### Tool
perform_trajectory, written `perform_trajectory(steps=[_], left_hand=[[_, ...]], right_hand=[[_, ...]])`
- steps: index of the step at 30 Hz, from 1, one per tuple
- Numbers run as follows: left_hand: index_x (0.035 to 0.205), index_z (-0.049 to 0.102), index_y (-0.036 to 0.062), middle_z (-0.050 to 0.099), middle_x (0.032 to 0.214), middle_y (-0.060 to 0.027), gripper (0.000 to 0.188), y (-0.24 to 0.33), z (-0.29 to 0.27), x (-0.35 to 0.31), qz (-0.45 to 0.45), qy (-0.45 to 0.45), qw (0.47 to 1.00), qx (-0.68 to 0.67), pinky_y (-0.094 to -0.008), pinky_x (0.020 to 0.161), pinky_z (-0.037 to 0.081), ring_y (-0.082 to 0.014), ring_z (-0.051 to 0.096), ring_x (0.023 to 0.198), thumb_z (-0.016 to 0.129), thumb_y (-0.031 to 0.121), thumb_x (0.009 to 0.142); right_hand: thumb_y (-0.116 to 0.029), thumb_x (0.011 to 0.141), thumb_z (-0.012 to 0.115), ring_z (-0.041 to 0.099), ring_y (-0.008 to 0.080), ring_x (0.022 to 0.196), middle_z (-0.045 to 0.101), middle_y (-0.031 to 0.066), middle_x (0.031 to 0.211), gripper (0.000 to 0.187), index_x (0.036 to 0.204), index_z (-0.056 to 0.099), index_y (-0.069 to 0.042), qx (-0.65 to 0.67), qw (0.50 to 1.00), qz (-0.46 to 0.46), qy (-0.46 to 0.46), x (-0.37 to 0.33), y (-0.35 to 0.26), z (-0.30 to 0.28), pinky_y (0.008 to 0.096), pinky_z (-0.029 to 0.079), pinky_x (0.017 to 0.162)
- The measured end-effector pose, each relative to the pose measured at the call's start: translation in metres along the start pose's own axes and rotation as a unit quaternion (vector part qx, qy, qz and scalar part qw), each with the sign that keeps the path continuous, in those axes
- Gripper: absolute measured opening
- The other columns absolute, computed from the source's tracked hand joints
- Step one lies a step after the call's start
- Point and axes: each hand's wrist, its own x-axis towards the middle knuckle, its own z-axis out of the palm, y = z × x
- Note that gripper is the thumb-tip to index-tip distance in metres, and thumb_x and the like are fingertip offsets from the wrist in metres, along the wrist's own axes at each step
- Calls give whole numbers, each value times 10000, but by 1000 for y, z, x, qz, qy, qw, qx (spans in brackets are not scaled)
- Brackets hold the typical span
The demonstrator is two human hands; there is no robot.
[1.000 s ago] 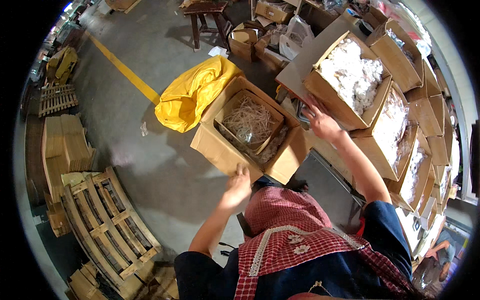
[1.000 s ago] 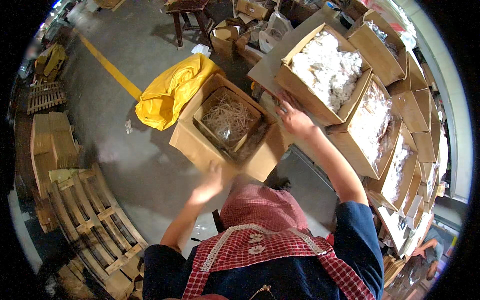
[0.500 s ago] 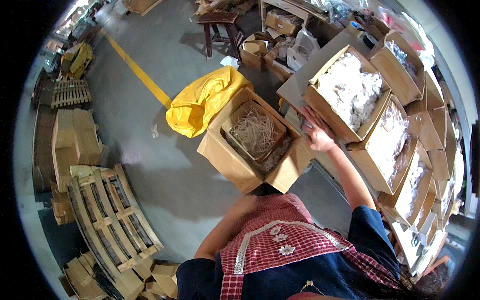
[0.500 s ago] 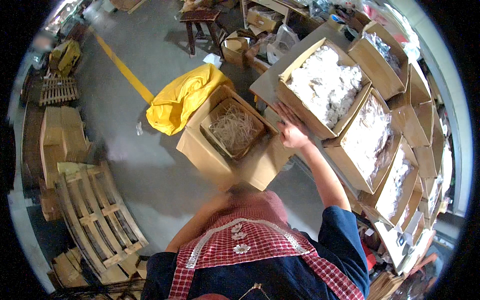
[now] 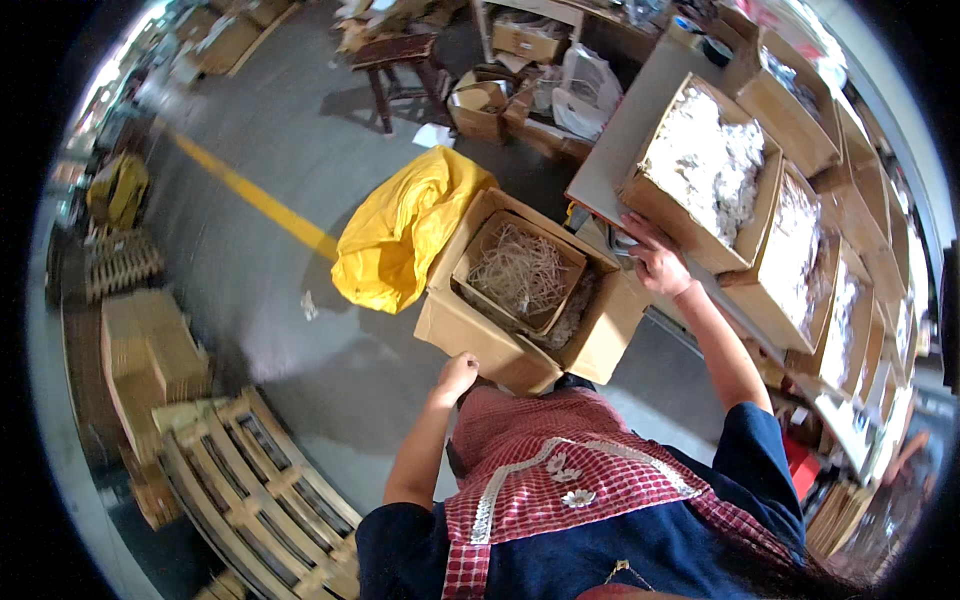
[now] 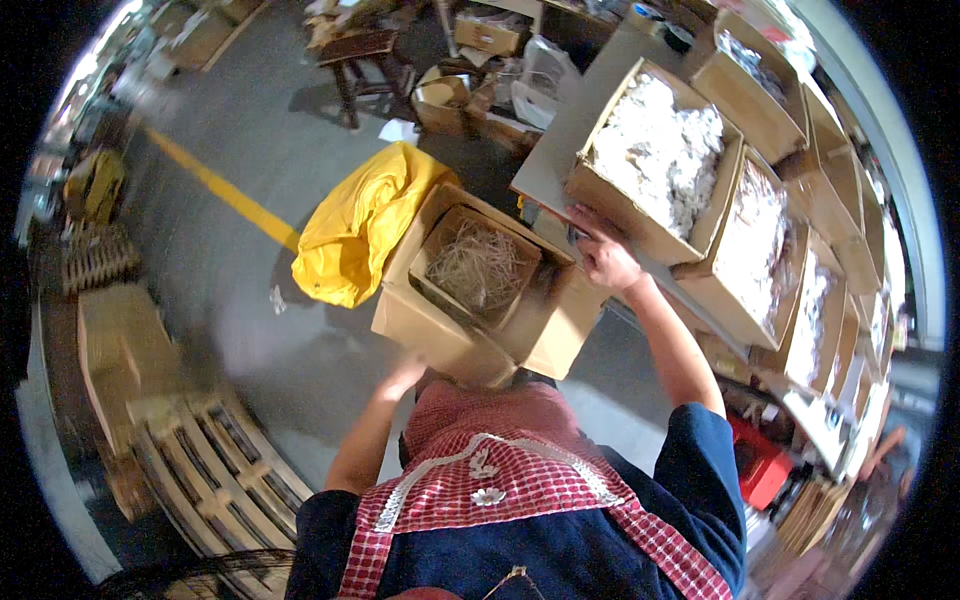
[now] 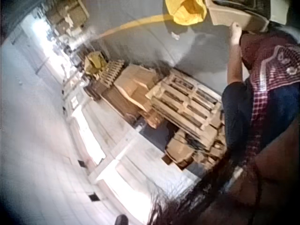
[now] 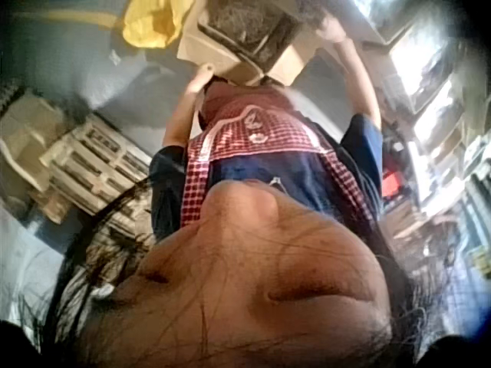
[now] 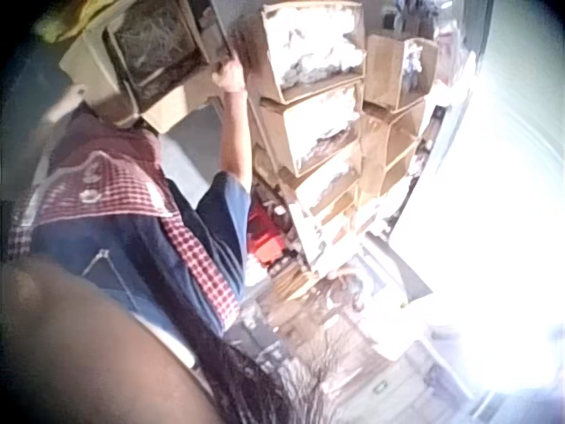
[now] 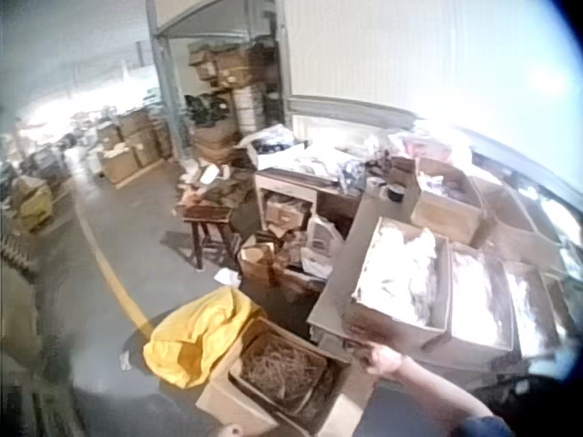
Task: The person weighs small bags of components using a digital scale and then packs them into boxes, handling white plastic items from a yellow bag as well.
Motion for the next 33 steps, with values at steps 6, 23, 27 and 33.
perform_trajectory(steps=[6,23,27,33], left_hand=[[1038,633,81,633,1041,-196,293,-37,-59,58,43,-172,974,141,-430,824,475,-350,608,970,506,275,859],[856,598,-18,594,764,-101,153,-97,-139,174,-79,-257,963,-14,-296,489,501,-200,583,602,479,47,785],[821,588,-31,578,716,-113,151,-88,-131,172,-30,-263,964,7,-300,434,471,-202,560,532,455,32,788],[776,617,0,576,678,-136,181,-48,-97,155,131,-321,936,67,-338,479,392,-232,526,549,479,115,784]], right_hand=[[12,685,557,509,359,1163,452,212,1335,269,920,671,-55,43,950,291,103,16,-47,34,392,467,923],[-28,611,570,378,361,1242,541,143,1131,181,754,665,-86,12,889,344,301,39,-71,72,438,322,1046],[-58,636,564,449,357,1157,530,142,1153,167,769,661,-83,95,871,366,315,47,-69,74,443,354,998],[-227,791,553,584,296,683,630,162,778,228,898,658,-55,206,895,394,41,-24,-124,142,437,473,658]])
